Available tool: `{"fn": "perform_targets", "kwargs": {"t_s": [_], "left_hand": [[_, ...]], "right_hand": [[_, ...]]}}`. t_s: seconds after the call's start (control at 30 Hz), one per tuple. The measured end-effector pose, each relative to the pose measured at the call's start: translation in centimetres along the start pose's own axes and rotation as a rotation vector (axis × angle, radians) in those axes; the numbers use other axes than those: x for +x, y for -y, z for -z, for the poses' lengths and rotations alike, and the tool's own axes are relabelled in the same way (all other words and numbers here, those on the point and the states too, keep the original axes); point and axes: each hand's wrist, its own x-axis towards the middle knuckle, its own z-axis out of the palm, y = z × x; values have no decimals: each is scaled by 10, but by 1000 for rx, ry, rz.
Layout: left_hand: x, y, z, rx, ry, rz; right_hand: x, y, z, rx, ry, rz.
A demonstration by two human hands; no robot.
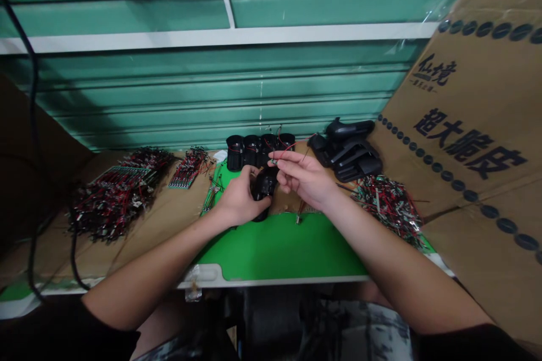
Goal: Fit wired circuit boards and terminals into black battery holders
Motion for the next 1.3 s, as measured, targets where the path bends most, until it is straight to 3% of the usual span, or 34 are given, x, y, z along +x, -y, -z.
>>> {"fn": "perform_targets", "kwargs": {"t_s": [0.1,0.3,0.5,0.63,1.3], "left_hand": [[6,1,1,-119,-66,36],[13,-2,-1,-663,-54,138],[10,-10,-1,-840,-32,67],[9,-11,-1,-940,-1,70],[9,-7,-5,-888,-32,-52]], "right_hand": [[-1,2,-1,-12,4,23],[-1,-7,-2,-112,-23,150],[3,-20,0,-388,-24,385],[5,-21,3,-433,-19,395],[11,-24,16,-442,55,382]]}}
